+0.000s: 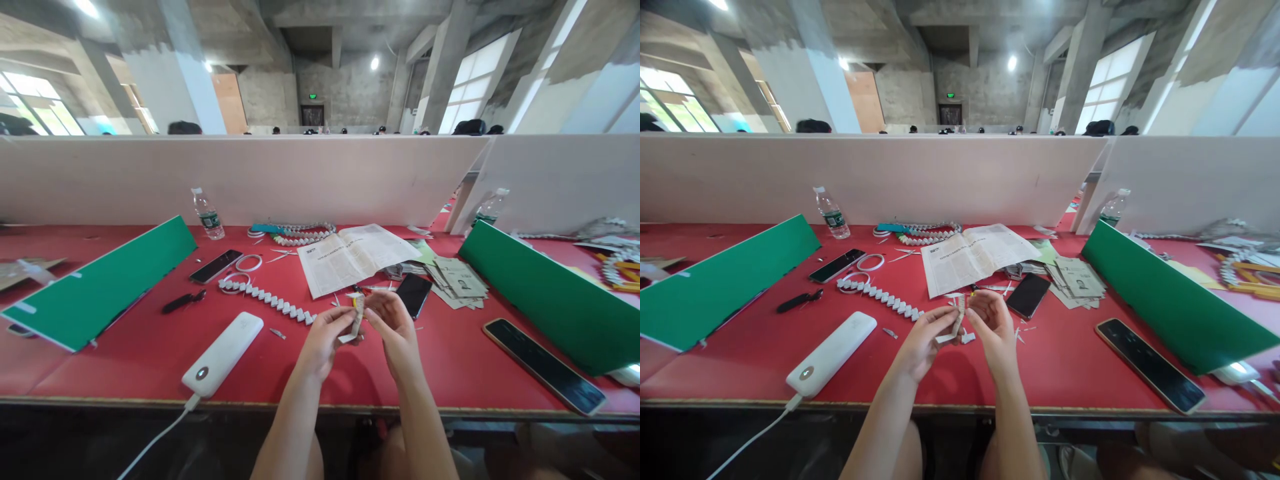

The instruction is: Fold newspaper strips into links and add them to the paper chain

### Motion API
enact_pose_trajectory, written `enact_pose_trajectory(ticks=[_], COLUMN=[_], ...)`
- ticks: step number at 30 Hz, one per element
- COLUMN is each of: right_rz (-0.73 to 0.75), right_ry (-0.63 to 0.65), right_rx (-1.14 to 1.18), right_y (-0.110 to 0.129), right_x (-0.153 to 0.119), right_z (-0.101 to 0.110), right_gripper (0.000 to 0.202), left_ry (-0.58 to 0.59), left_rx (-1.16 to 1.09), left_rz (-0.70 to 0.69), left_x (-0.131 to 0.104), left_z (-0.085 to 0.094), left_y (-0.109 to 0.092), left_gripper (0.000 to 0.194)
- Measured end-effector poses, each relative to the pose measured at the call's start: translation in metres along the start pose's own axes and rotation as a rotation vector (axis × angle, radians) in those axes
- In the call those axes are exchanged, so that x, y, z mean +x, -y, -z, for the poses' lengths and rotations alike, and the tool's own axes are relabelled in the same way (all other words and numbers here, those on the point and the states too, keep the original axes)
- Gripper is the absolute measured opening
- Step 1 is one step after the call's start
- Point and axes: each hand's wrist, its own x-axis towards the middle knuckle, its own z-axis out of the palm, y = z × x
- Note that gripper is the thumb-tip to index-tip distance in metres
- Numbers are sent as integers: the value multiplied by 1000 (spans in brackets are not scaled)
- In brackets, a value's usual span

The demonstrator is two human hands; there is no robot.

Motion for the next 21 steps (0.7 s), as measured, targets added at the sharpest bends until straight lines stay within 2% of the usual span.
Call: enact_pose_trajectory(ticks=[4,7,9,13,21], right_rz=[-26,-3,12,66,95], right_ry=[30,23,30,34,26], right_rx=[-113,-223,-311,-454,-399], right_y=[-4,-5,-5,-6,-5], right_x=[1,0,-1,-1,-3], right_z=[-2,-3,-4,-5,-8], right_gripper=[18,12,12,19,22], left_ry=[-145,-293,-350,-361,-302], left_rx=[53,279,442,549,385], left_rz=[-112,-271,-361,-410,-386], left_x=[4,5,5,5,7], left_z=[-2,-3,-2,-1,-2], left_y=[3,6,8,12,9], left_gripper=[16,21,23,22,19])
